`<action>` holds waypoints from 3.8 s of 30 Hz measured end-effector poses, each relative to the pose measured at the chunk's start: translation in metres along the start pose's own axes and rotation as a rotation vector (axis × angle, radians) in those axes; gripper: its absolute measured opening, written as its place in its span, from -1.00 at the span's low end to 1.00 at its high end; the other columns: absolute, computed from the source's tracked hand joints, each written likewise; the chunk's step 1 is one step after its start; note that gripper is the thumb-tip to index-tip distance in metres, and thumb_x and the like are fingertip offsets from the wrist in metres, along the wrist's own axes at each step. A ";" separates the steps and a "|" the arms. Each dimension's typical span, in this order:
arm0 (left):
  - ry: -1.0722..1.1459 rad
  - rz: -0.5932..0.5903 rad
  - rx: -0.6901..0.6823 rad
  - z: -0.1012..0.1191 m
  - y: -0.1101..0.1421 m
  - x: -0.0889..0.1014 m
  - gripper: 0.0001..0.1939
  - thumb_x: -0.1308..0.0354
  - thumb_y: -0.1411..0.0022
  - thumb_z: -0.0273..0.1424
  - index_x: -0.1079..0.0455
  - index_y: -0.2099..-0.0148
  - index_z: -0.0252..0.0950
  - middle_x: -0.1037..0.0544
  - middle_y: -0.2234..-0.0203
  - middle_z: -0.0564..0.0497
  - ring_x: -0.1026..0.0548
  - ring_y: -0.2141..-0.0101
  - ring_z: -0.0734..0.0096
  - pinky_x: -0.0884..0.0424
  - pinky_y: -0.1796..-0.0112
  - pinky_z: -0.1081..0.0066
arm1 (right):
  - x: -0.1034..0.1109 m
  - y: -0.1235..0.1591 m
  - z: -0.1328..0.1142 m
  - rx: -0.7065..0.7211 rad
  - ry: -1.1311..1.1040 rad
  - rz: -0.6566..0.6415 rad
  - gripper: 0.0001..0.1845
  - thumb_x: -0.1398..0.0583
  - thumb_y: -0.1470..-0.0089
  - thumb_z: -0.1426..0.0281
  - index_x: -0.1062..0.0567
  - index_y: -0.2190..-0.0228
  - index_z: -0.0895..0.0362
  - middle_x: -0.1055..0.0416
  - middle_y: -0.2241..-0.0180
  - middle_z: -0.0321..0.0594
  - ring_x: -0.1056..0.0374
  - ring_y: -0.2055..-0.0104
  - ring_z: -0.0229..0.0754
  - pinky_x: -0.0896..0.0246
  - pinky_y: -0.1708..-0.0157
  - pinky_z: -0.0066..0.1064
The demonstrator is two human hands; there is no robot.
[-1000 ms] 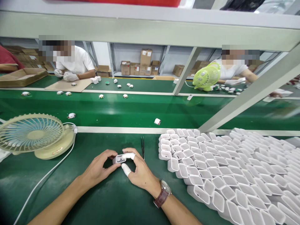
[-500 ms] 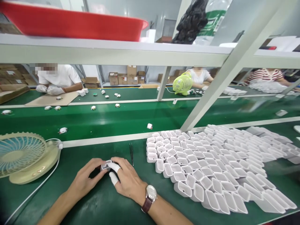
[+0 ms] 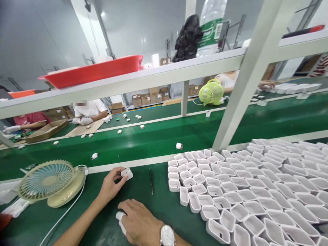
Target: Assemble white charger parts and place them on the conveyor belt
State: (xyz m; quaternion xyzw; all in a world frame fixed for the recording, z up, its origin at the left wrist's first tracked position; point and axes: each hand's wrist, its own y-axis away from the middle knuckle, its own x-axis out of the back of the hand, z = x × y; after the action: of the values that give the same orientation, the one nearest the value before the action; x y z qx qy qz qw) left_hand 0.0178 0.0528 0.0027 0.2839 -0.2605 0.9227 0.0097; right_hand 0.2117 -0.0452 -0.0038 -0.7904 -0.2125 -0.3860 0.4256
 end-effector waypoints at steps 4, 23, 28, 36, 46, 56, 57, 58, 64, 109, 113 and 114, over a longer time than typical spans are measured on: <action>-0.041 0.123 0.127 -0.019 -0.056 -0.011 -0.65 -0.23 -0.23 -0.23 -0.41 0.00 -0.30 -0.57 0.24 -0.06 -0.63 0.24 0.26 -0.66 0.21 0.25 | -0.001 0.001 0.008 0.033 0.046 -0.115 -0.81 -0.28 -0.18 0.45 -0.56 0.15 0.22 -0.50 -0.07 -0.01 -0.41 0.01 0.00 -0.35 -0.04 -0.23; -0.104 -0.639 -0.332 0.123 -0.042 -0.090 -0.79 -0.18 -0.40 -0.24 -0.52 0.02 -0.20 -0.60 0.39 0.08 -0.51 0.42 0.41 -0.39 0.36 0.47 | -0.001 -0.003 0.007 0.004 0.155 -0.242 -0.80 -0.23 -0.19 0.36 -0.58 0.19 0.21 -0.59 0.13 -0.05 -0.46 0.11 -0.01 -0.35 0.07 -0.26; -0.165 -0.563 -0.502 0.126 -0.045 -0.103 -0.83 -0.15 -0.42 -0.31 -0.50 0.01 -0.19 -0.60 0.25 -0.01 -0.57 0.25 0.32 -0.48 0.21 0.42 | 0.001 -0.003 0.006 0.013 0.141 -0.291 -0.82 -0.24 -0.16 0.41 -0.56 0.20 0.22 -0.59 0.14 -0.04 -0.47 0.13 -0.01 -0.37 0.08 -0.28; -0.284 0.087 -0.013 0.024 -0.104 -0.089 -0.75 -0.25 -0.23 -0.46 -0.54 0.02 -0.25 -0.48 -0.06 -0.25 -0.37 -0.19 -0.19 -0.31 -0.18 -0.15 | -0.005 0.000 0.013 0.074 0.145 -0.225 -0.80 -0.32 -0.17 0.32 -0.54 0.22 0.19 -0.45 -0.07 -0.06 -0.34 -0.03 -0.06 -0.31 -0.07 -0.29; -0.164 0.095 0.339 -0.016 -0.132 -0.079 -0.64 -0.39 -0.06 -0.45 -0.53 0.04 -0.32 -0.60 0.04 -0.21 -0.50 -0.07 -0.08 -0.36 -0.14 0.08 | 0.000 -0.002 0.014 0.100 0.159 -0.227 -0.73 -0.34 -0.17 0.27 -0.56 0.22 0.23 -0.44 -0.10 -0.08 -0.32 -0.05 -0.09 -0.29 -0.02 -0.34; 0.396 0.056 0.475 0.002 -0.125 -0.101 -0.59 -0.53 0.06 -0.52 -0.50 0.14 -0.33 -0.66 0.21 -0.15 -0.63 0.10 0.08 -0.50 -0.03 0.12 | 0.009 -0.001 0.008 0.075 0.160 -0.232 -0.78 -0.30 -0.19 0.33 -0.55 0.19 0.23 -0.42 -0.12 -0.04 -0.33 -0.06 -0.07 -0.30 -0.05 -0.33; 0.476 0.046 0.484 0.005 -0.125 -0.101 -0.60 -0.52 0.01 -0.49 -0.50 0.12 -0.34 -0.66 0.21 -0.15 -0.65 0.16 0.14 -0.54 0.02 0.15 | 0.009 -0.002 0.008 0.078 0.159 -0.236 -0.77 -0.30 -0.19 0.32 -0.55 0.19 0.23 -0.43 -0.11 -0.05 -0.33 -0.05 -0.08 -0.30 -0.03 -0.33; 0.553 0.035 0.492 0.008 -0.124 -0.102 -0.61 -0.51 -0.03 -0.47 -0.49 0.09 -0.35 -0.67 0.21 -0.15 -0.66 0.20 0.19 -0.57 0.06 0.18 | 0.007 -0.002 0.009 0.082 0.158 -0.242 -0.77 -0.31 -0.18 0.31 -0.55 0.20 0.22 -0.43 -0.10 -0.05 -0.34 -0.04 -0.08 -0.31 -0.01 -0.33; 0.884 -0.043 0.539 0.027 -0.113 -0.095 -0.62 -0.49 -0.16 -0.42 -0.50 0.01 -0.39 -0.68 0.16 -0.23 -0.69 0.18 0.15 -0.62 0.07 0.19 | -0.001 -0.003 0.013 0.086 0.141 -0.247 -0.71 -0.41 -0.08 0.26 -0.57 0.27 0.22 -0.44 -0.11 -0.08 -0.33 -0.04 -0.07 -0.32 -0.02 -0.33; -0.219 -0.722 -0.399 0.141 -0.037 -0.073 -0.81 -0.07 -0.40 -0.45 -0.50 0.24 -0.22 -0.62 0.34 0.02 -0.54 0.36 0.35 -0.35 0.34 0.45 | 0.000 -0.002 0.006 0.000 0.159 -0.248 -0.79 -0.25 -0.15 0.36 -0.59 0.20 0.20 -0.63 0.23 -0.11 -0.52 0.21 -0.01 -0.33 0.21 -0.30; -0.175 -0.659 -0.271 0.128 -0.027 -0.039 -0.81 -0.06 -0.44 -0.39 -0.52 0.16 -0.21 -0.64 0.29 0.00 -0.57 0.34 0.34 -0.42 0.30 0.45 | 0.005 -0.005 0.003 -0.012 0.154 -0.221 -0.81 -0.20 -0.20 0.39 -0.58 0.20 0.21 -0.63 0.21 -0.09 -0.52 0.22 -0.01 -0.30 0.25 -0.30; -0.172 -0.656 -0.262 0.126 -0.025 -0.035 -0.80 -0.06 -0.44 -0.38 -0.52 0.13 -0.20 -0.65 0.26 -0.01 -0.59 0.32 0.33 -0.44 0.28 0.45 | 0.007 -0.007 0.002 -0.016 0.159 -0.247 -0.81 -0.21 -0.19 0.40 -0.59 0.21 0.22 -0.63 0.23 -0.09 -0.51 0.24 -0.01 -0.30 0.27 -0.30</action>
State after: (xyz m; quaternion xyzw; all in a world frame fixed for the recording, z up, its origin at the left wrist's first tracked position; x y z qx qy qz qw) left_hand 0.1169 0.0180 0.0844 0.4255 -0.2714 0.8020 0.3197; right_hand 0.2123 -0.0395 0.0040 -0.7285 -0.2705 -0.4987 0.3840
